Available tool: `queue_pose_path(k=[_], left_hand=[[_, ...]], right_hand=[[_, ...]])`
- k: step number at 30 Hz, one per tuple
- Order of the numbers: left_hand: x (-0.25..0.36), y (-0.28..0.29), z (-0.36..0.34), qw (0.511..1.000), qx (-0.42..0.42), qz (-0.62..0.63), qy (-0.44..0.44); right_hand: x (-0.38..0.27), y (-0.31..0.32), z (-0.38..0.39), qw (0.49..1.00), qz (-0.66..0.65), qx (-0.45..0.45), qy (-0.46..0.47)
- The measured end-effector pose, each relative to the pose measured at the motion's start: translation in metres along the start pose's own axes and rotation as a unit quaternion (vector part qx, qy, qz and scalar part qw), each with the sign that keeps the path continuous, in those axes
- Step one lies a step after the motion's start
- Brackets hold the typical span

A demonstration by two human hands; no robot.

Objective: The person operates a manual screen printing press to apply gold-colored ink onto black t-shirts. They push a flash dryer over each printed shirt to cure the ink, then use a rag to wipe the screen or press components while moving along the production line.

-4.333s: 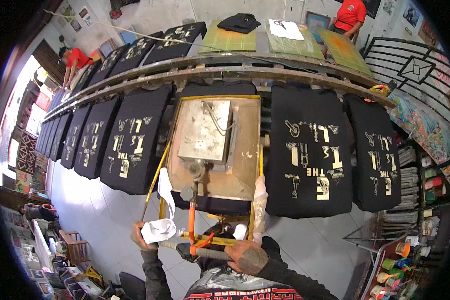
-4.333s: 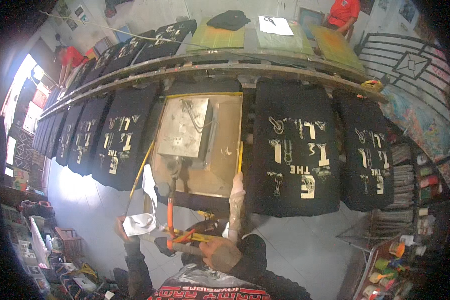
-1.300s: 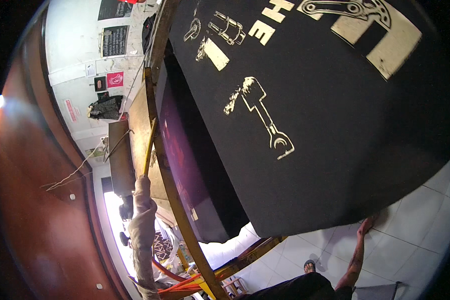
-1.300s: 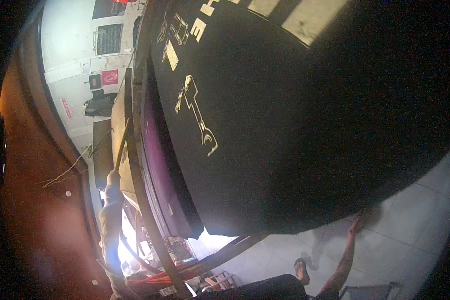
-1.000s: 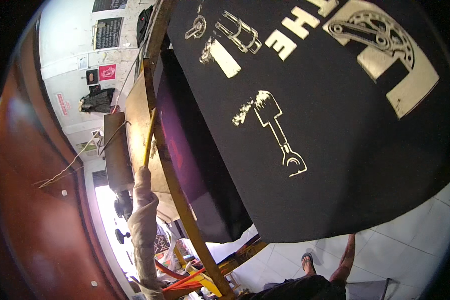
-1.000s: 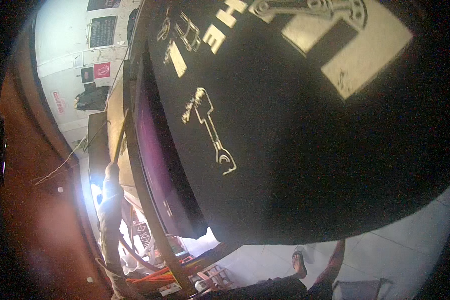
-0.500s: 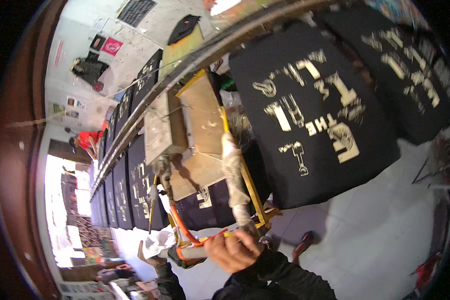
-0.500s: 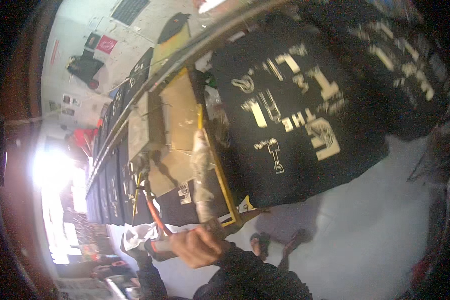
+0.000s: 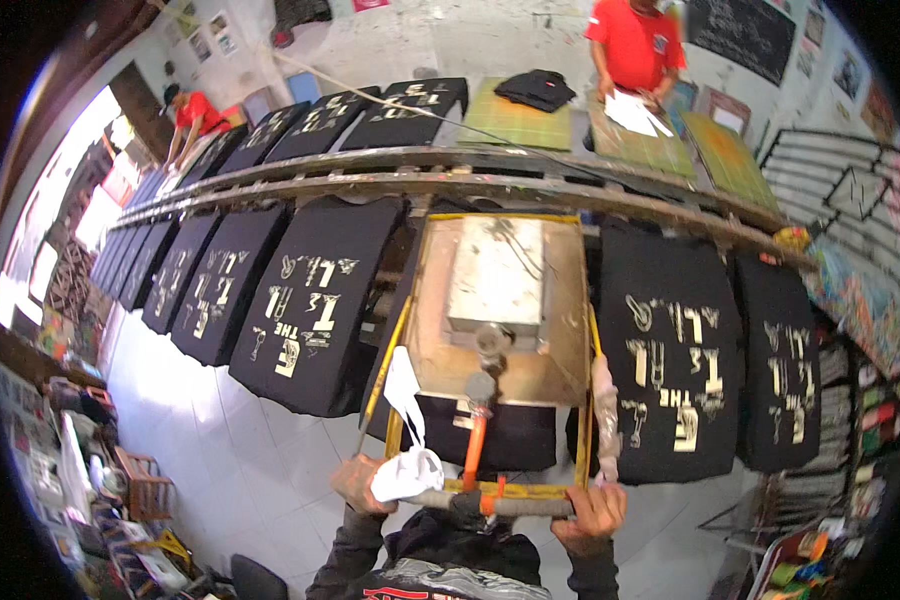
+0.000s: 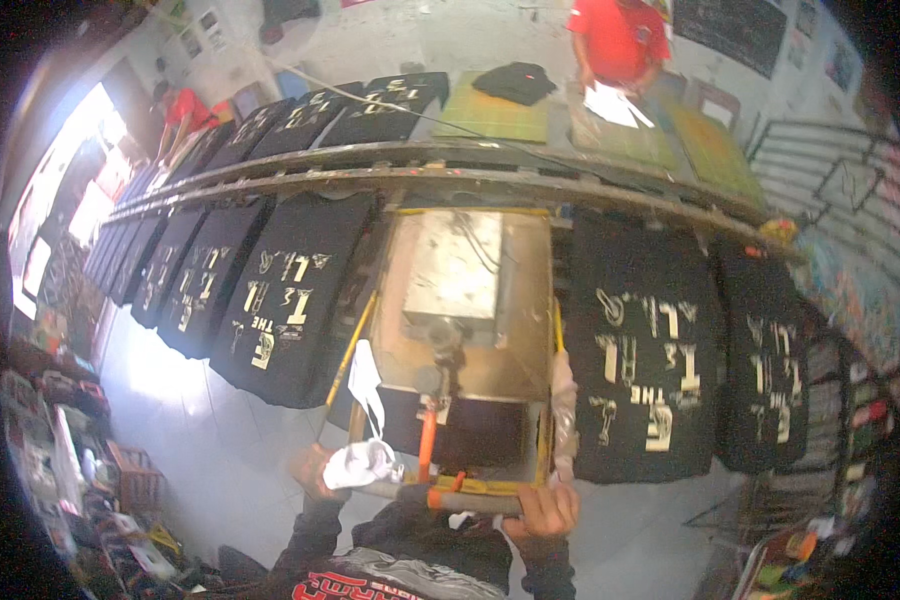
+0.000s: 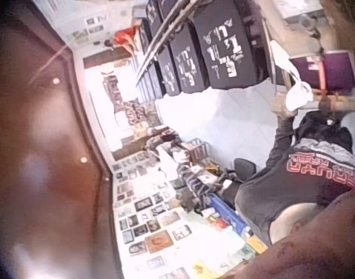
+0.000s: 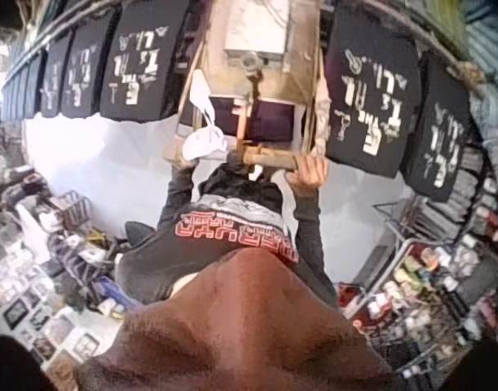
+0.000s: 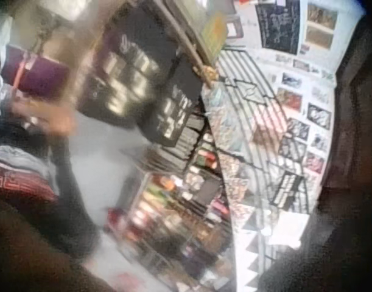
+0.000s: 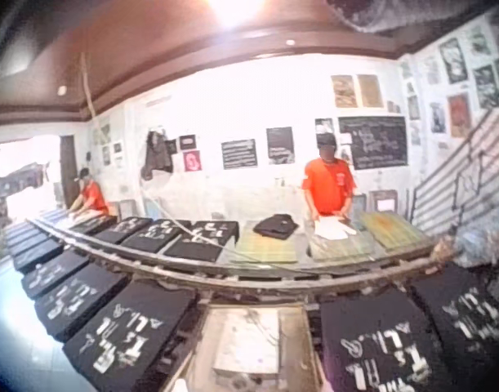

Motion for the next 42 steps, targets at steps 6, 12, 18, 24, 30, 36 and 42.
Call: queue_pose_path(k=[6, 12, 18, 24, 30, 36, 42], left_hand=[[0.003, 0.008, -0.011, 0.995, -0.080, 0.054, 0.010], [-0.003, 0.023, -0.013, 0.983, -0.137, 0.117, 0.039], [-0.007, 0.027, -0.016, 0.987, -0.116, 0.111, 0.028], [-0.008, 0.029, -0.024, 0.988, -0.076, 0.124, 0.043], [-0.010, 0.034, -0.016, 0.978, -0.190, 0.084, 0.029], [-0.051, 0.039, -0.021, 0.991, -0.087, 0.097, 0.019], [-0.095, 0.038, -0.042, 0.996, -0.029, 0.079, -0.010]], right_hand=[[-0.002, 0.010, -0.025, 0.986, -0.002, -0.167, 0.020], [-0.015, 0.001, -0.050, 0.977, -0.013, -0.193, 0.088], [-0.047, -0.031, -0.060, 0.974, 0.022, -0.198, 0.105], [-0.065, -0.053, -0.054, 0.970, 0.042, -0.205, 0.126], [-0.076, -0.062, -0.048, 0.968, 0.044, -0.204, 0.137], [-0.090, -0.064, -0.038, 0.970, 0.041, -0.192, 0.141], [-0.105, -0.062, -0.023, 0.976, 0.049, -0.169, 0.126]])
Point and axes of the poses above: each hand's wrist, its own z-axis away from the middle knuckle, its own y-axis out of the back of the hand, x = y × z, the point moved 2 cm from there along -z, towards the middle knuckle, and after that the axes turned 5 degrees about x, right-handed, at the moved point
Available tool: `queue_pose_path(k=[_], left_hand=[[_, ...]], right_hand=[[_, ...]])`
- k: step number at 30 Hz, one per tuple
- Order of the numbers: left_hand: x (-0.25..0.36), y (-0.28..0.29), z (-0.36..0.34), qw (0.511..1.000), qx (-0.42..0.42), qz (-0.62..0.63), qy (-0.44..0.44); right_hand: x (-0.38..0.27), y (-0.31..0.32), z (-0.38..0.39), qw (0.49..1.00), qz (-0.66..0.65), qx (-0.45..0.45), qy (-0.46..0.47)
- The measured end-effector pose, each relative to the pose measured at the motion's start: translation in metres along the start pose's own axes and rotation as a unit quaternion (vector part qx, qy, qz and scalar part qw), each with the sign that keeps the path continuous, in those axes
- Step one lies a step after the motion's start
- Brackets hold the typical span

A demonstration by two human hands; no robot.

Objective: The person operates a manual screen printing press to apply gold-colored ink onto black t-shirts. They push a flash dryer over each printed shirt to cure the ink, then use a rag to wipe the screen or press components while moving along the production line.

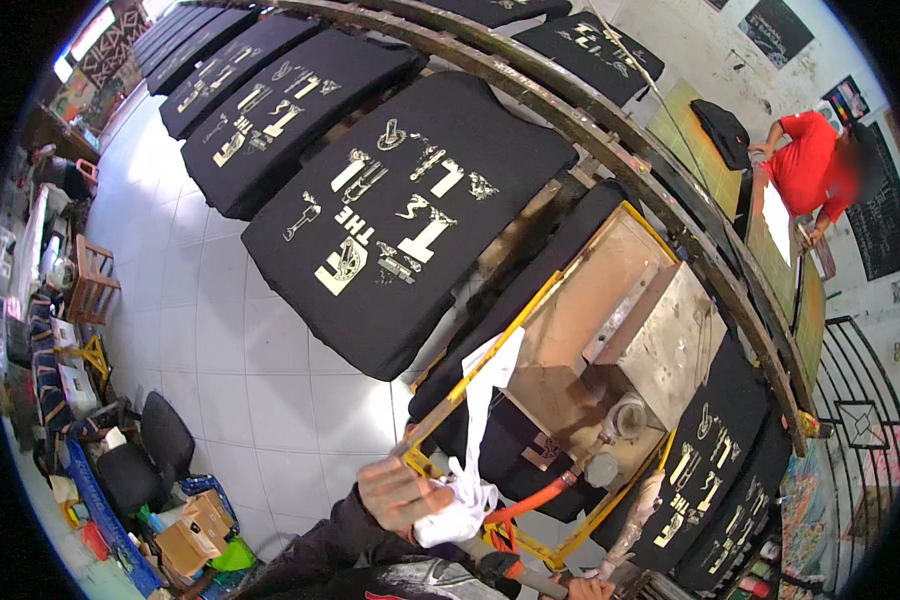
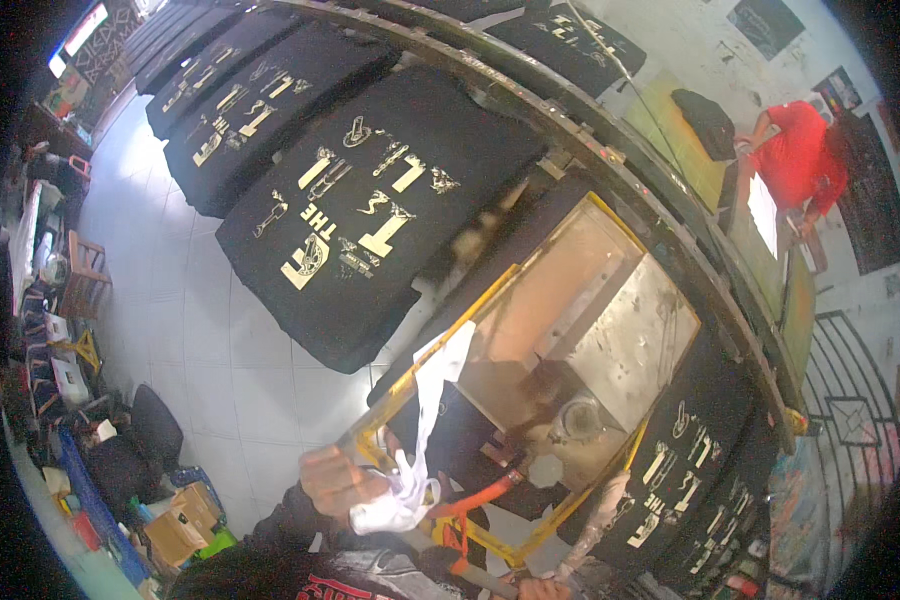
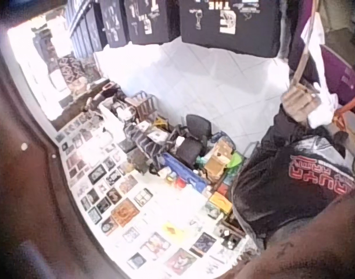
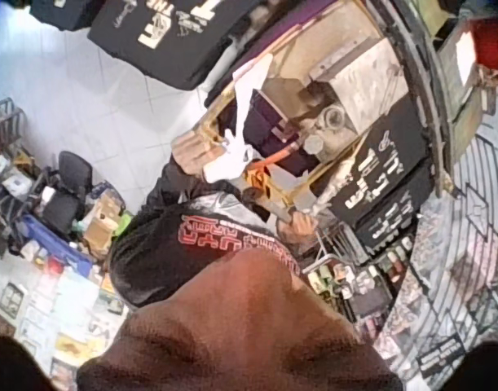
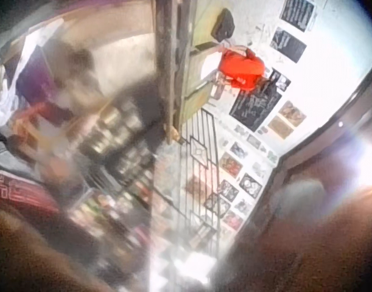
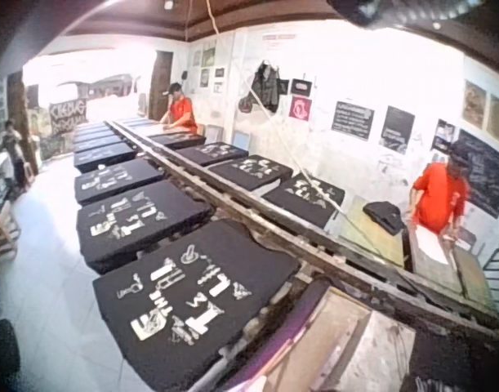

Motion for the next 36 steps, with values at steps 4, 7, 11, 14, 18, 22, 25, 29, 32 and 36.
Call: queue_pose_path(k=[4, 7, 11, 14, 18, 22, 25, 29, 32, 36], left_hand=[[-0.024, 0.013, -0.007, 0.999, 0.045, 0.000, 0.005], [-0.037, 0.026, -0.013, 1.000, 0.014, 0.011, 0.018], [-0.045, 0.031, -0.008, 0.999, 0.000, 0.025, 0.024], [-0.042, 0.042, -0.004, 0.999, -0.015, 0.022, 0.040], [-0.037, 0.047, 0.000, 0.998, -0.029, 0.026, 0.050], [-0.022, 0.050, 0.002, 0.996, -0.029, 0.020, 0.076], [-0.007, 0.055, -0.004, 0.996, -0.034, 0.003, 0.077], [0.002, 0.060, 0.009, 0.994, -0.041, 0.014, 0.104], [0.004, 0.058, 0.025, 0.993, -0.030, 0.009, 0.115], [0.005, 0.064, 0.040, 0.991, -0.019, -0.001, 0.133]], right_hand=[[-0.016, 0.001, 0.006, 1.000, -0.009, 0.015, 0.001], [-0.030, 0.001, 0.011, 1.000, -0.007, 0.021, -0.009], [-0.044, 0.006, 0.015, 1.000, 0.006, 0.008, -0.025], [-0.048, 0.011, 0.009, 0.999, -0.023, 0.004, -0.049], [-0.048, 0.018, 0.012, 0.998, -0.028, -0.005, -0.064], [-0.048, 0.028, 0.010, 0.997, -0.028, -0.019, -0.068], [-0.041, 0.039, 0.004, 0.996, -0.056, -0.019, -0.071], [-0.036, 0.040, 0.009, 0.996, -0.067, -0.012, -0.052], [-0.029, 0.033, 0.009, 0.998, -0.061, -0.017, -0.025], [-0.024, 0.030, 0.001, 0.996, -0.086, -0.012, -0.012]])
Point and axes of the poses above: each hand's wrist, its own z-axis away from the middle knuckle, its own y-axis out of the back of the hand, x = y × z, the point moved 2 cm from there along -z, towards the middle knuckle, and after that the axes turned 5 degrees about x, right-handed, at the moved point
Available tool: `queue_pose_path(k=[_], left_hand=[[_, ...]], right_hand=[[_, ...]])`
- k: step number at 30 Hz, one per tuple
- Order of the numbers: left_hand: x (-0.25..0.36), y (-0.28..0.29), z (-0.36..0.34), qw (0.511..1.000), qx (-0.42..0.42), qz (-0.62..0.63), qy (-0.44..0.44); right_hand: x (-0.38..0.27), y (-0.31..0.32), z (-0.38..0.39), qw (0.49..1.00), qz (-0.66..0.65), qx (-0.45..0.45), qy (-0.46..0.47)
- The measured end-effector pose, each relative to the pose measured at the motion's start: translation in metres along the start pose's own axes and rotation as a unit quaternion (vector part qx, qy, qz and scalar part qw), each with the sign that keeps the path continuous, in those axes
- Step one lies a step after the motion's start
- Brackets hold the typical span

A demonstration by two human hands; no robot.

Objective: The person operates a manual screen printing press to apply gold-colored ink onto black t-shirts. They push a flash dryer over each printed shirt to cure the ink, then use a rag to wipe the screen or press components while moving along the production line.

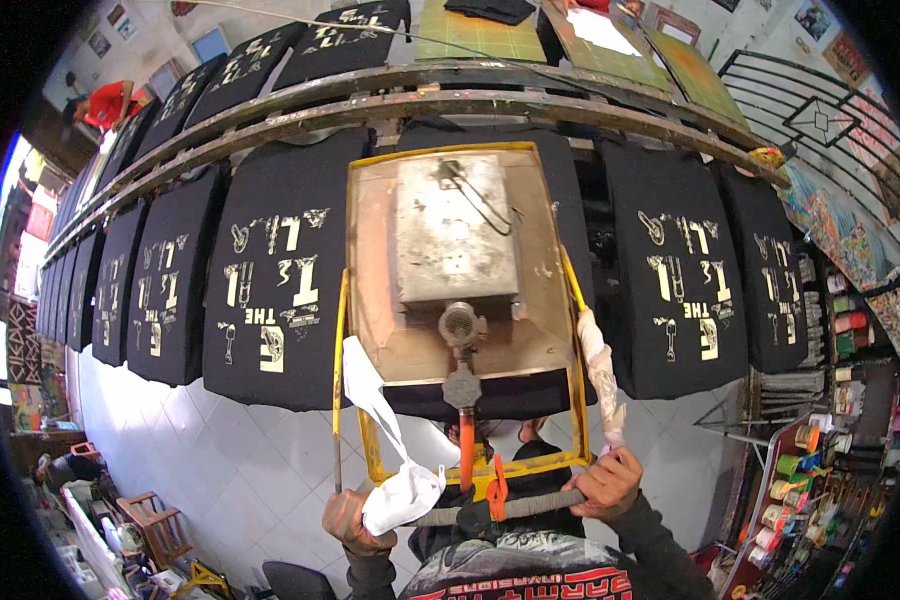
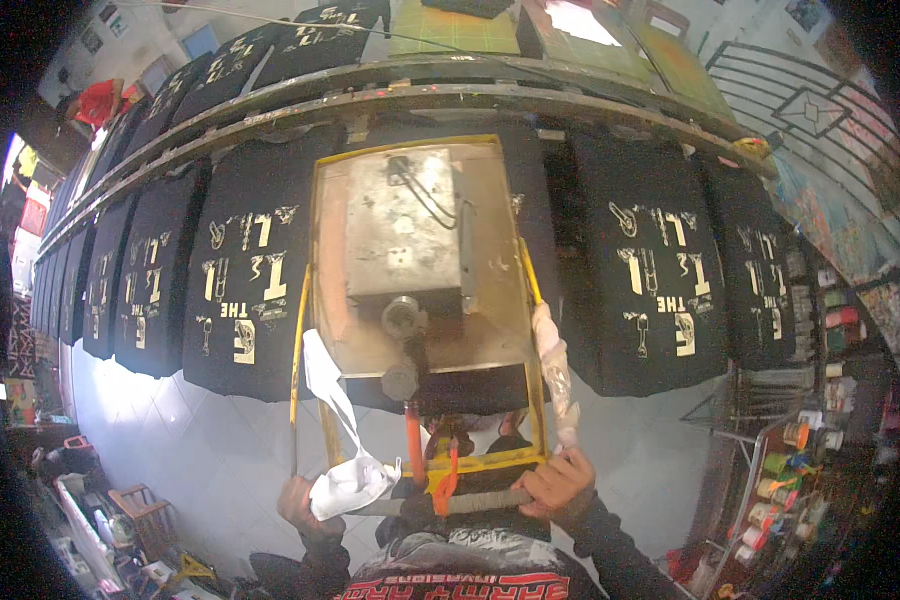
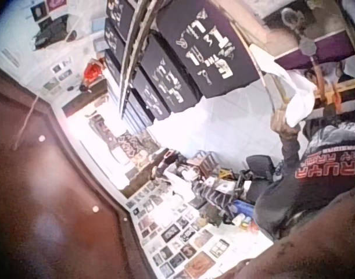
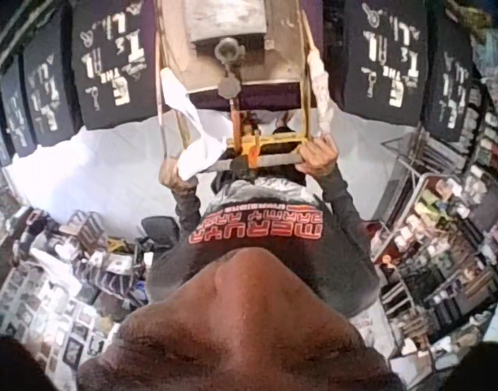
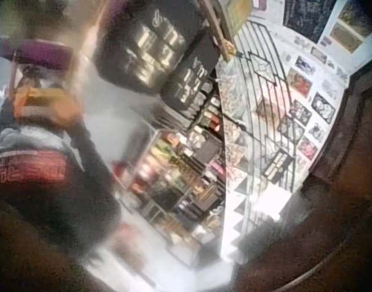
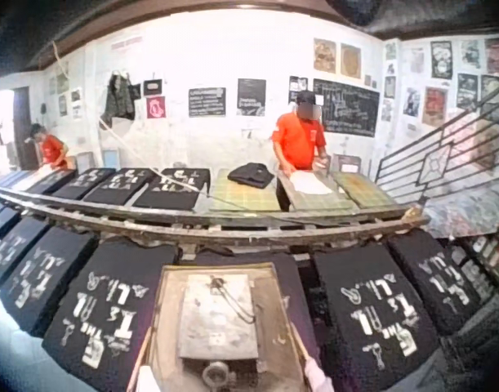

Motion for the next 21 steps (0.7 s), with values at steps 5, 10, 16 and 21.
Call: queue_pose_path(k=[5, 10, 16, 21], left_hand=[[0.001, -0.004, 0.007, 0.999, 0.027, -0.047, 0.004], [-0.008, -0.011, 0.012, 0.998, 0.010, -0.060, 0.017], [-0.032, -0.031, 0.017, 0.995, -0.043, -0.081, 0.030], [-0.037, -0.061, 0.025, 0.995, -0.040, -0.081, 0.044]], right_hand=[[0.018, -0.007, -0.020, 0.999, -0.012, -0.005, 0.045], [0.027, -0.008, -0.031, 0.999, -0.020, -0.011, 0.042], [0.043, -0.011, -0.042, 0.999, -0.005, -0.022, 0.025], [0.046, -0.012, -0.045, 0.999, -0.025, -0.031, 0.031]])
Point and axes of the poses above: each hand's wrist, its own z-axis away from the middle knuckle, its own y-axis out of the back of the hand, x = y × z, the point moved 2 cm from there along -z, towards the middle knuckle, and after that the axes turned 5 degrees about x, right-handed, at the moved point
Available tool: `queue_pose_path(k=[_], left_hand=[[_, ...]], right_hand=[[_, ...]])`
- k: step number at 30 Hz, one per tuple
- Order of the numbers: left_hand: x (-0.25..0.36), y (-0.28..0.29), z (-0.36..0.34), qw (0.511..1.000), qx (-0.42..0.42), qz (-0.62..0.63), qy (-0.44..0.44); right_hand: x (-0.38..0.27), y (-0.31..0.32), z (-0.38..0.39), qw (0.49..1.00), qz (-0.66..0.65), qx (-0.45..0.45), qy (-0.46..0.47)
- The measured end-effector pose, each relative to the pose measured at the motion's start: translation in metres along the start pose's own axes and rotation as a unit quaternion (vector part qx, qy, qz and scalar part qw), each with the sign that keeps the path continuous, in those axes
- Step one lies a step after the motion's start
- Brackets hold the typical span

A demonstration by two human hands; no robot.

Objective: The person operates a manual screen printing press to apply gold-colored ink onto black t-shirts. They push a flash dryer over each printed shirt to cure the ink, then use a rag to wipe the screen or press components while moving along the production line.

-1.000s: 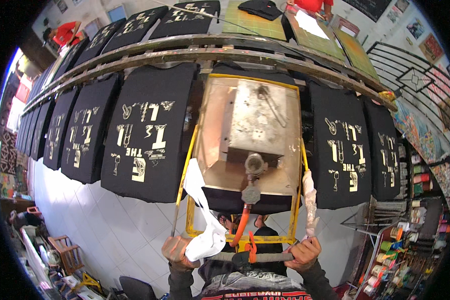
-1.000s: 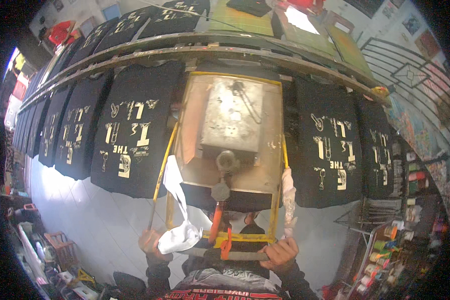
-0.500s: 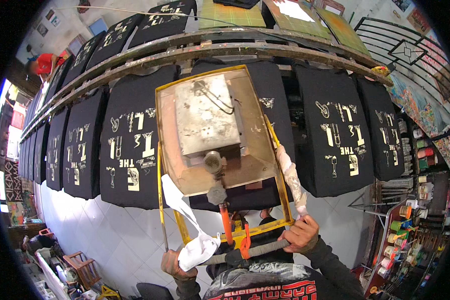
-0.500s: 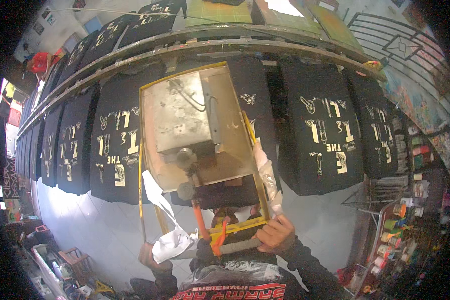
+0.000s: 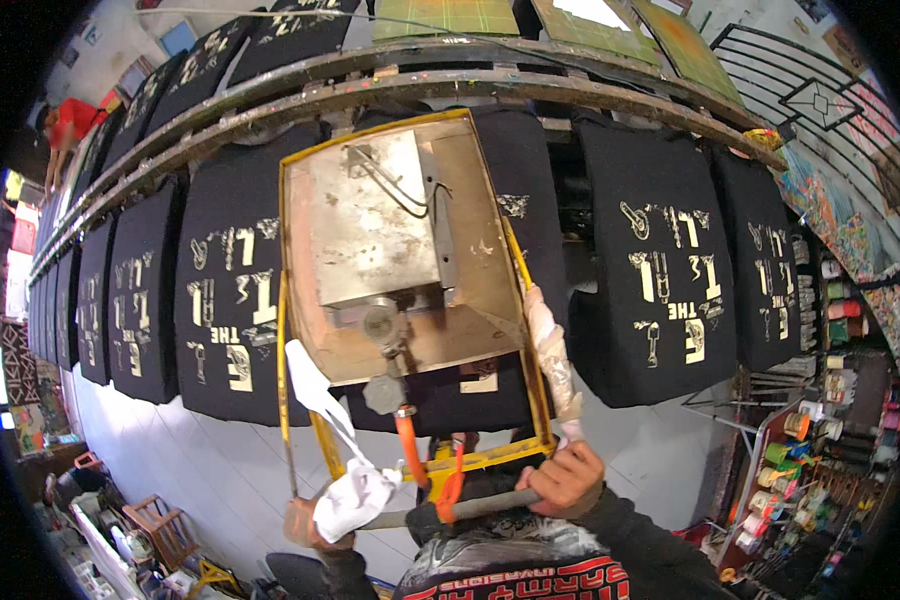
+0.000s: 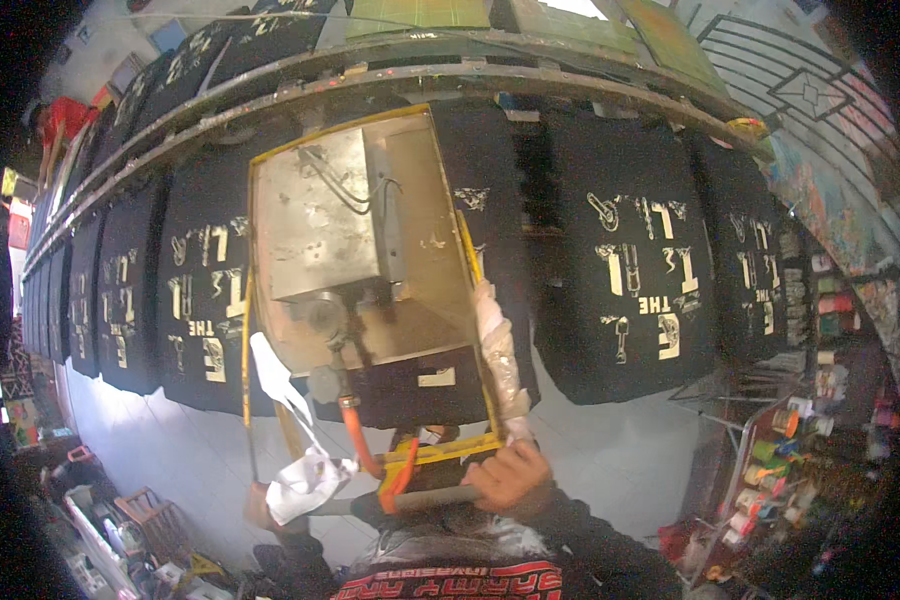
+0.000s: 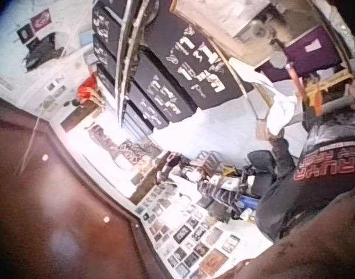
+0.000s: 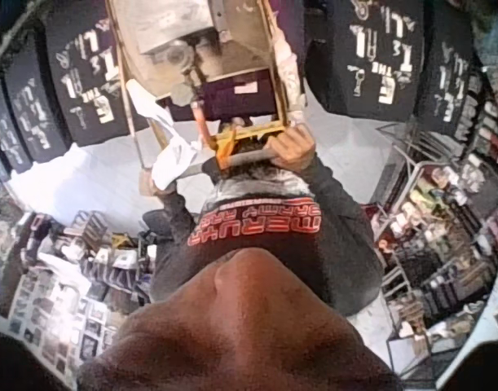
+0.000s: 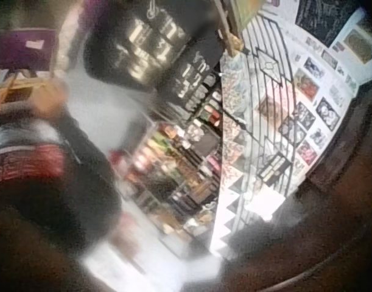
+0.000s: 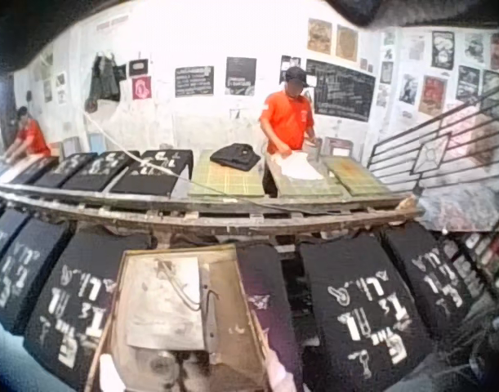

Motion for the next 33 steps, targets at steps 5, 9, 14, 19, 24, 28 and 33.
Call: queue_pose_path(k=[5, 9, 14, 19, 24, 28, 33], left_hand=[[-0.046, 0.000, 0.028, 0.997, -0.009, 0.019, 0.075], [-0.110, 0.030, 0.057, 0.970, -0.063, 0.088, 0.217], [-0.179, 0.053, 0.093, 0.837, -0.212, 0.228, 0.450], [-0.165, 0.063, 0.099, 0.947, -0.092, 0.123, 0.280], [-0.099, 0.059, 0.075, 0.986, 0.022, -0.038, 0.160], [-0.075, 0.068, 0.061, 0.986, 0.045, -0.082, 0.140], [-0.061, 0.071, 0.045, 0.984, 0.051, -0.104, 0.132]], right_hand=[[0.016, 0.015, 0.006, 0.979, -0.180, -0.058, 0.074], [0.123, 0.037, -0.037, 0.967, -0.249, 0.027, 0.045], [0.263, -0.053, -0.145, 0.995, -0.095, 0.017, -0.029], [0.317, -0.134, -0.176, 0.997, 0.060, -0.031, 0.027], [0.326, -0.145, -0.179, 0.995, 0.073, -0.052, 0.032], [0.324, -0.143, -0.182, 0.997, 0.061, -0.045, 0.034], [0.324, -0.140, -0.183, 0.998, 0.028, -0.045, 0.026]])
Point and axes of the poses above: each hand's wrist, its own z-axis away from the middle knuckle, its own y-axis out of the back of the hand, x = y × z, the point moved 2 cm from there along -z, towards the middle knuckle, and after that the axes turned 5 degrees about x, right-handed, at the moved point
